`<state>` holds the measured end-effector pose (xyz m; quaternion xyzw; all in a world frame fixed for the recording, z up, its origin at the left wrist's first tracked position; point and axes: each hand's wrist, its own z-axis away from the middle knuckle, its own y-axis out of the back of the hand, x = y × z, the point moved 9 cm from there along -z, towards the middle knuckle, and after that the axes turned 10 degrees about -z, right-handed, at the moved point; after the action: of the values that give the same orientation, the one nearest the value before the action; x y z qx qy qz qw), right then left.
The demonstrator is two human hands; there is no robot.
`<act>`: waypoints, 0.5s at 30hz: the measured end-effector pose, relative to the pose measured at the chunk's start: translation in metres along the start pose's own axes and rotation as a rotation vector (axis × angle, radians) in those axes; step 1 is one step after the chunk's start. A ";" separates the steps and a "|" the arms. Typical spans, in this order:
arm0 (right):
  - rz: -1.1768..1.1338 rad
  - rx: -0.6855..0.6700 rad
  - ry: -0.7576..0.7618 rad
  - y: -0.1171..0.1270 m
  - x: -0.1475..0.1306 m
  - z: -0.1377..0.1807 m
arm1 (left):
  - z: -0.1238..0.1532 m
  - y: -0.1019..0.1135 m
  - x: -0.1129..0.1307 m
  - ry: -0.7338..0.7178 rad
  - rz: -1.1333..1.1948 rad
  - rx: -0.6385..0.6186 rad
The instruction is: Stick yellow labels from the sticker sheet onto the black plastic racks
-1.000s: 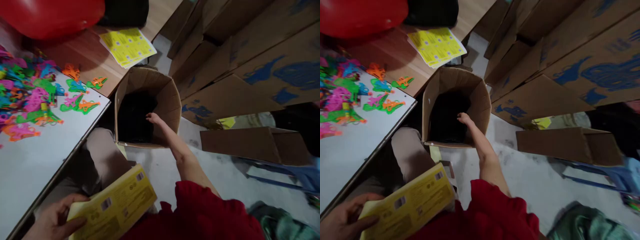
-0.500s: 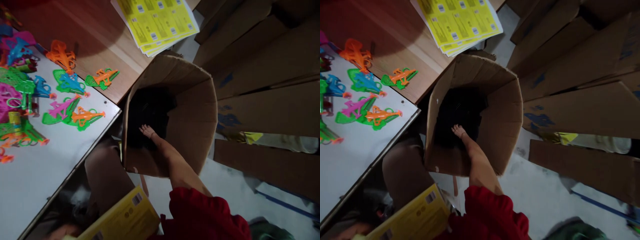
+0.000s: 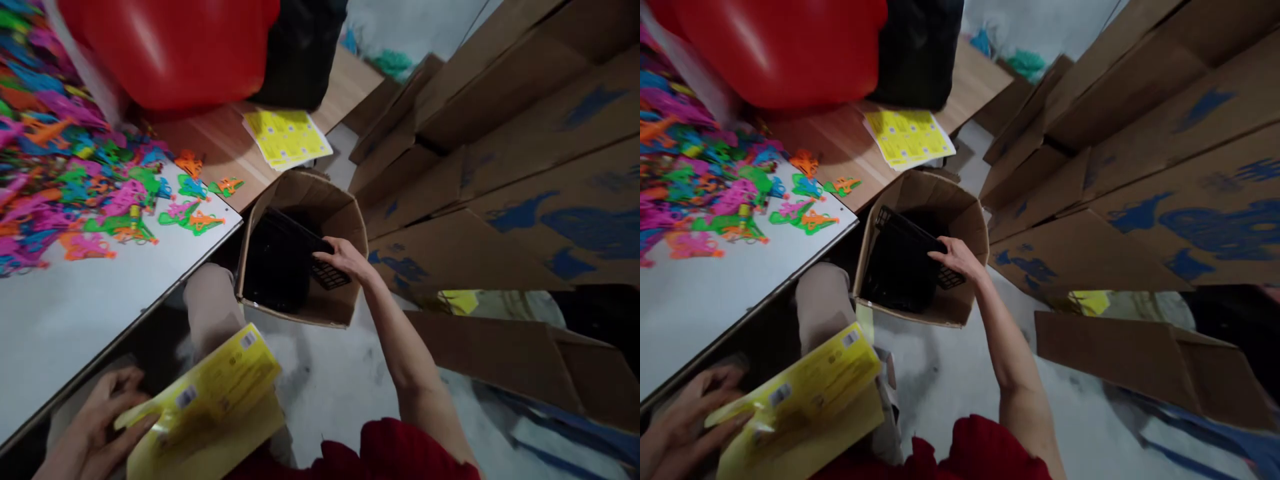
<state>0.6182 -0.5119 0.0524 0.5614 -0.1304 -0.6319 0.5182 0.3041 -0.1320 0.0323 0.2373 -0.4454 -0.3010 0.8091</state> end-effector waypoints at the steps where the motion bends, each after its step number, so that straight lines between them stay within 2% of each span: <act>1: -0.130 0.031 0.047 0.014 -0.024 0.012 | 0.004 0.000 0.005 -0.020 0.025 0.004; 2: -0.220 0.032 0.115 0.023 -0.054 0.021 | 0.009 -0.001 0.011 -0.031 0.065 -0.012; 4: -0.306 -0.027 0.280 0.022 -0.125 0.028 | 0.021 -0.009 0.022 -0.026 0.196 -0.080; 5: -0.303 -0.073 0.369 0.013 -0.165 0.026 | 0.026 -0.009 0.027 -0.042 0.293 -0.076; 7: -0.223 -0.178 0.557 -0.023 -0.252 0.017 | 0.033 0.001 0.027 -0.043 0.423 0.046; 9: -0.100 -0.314 0.733 -0.082 -0.340 0.007 | 0.038 0.006 0.014 0.006 0.537 0.108; 11: 0.029 -0.501 0.857 -0.156 -0.413 0.004 | 0.046 0.008 0.002 0.024 0.634 0.130; 13: 0.148 -0.690 0.902 -0.227 -0.461 0.001 | 0.056 0.009 -0.007 0.029 0.687 0.143; 15: 0.260 -0.756 0.888 -0.277 -0.484 -0.006 | 0.066 0.010 -0.019 0.056 0.722 0.156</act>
<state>0.4014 -0.0030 0.1218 0.5279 0.2650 -0.2710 0.7601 0.2419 -0.1194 0.0597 0.1340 -0.4996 0.0452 0.8546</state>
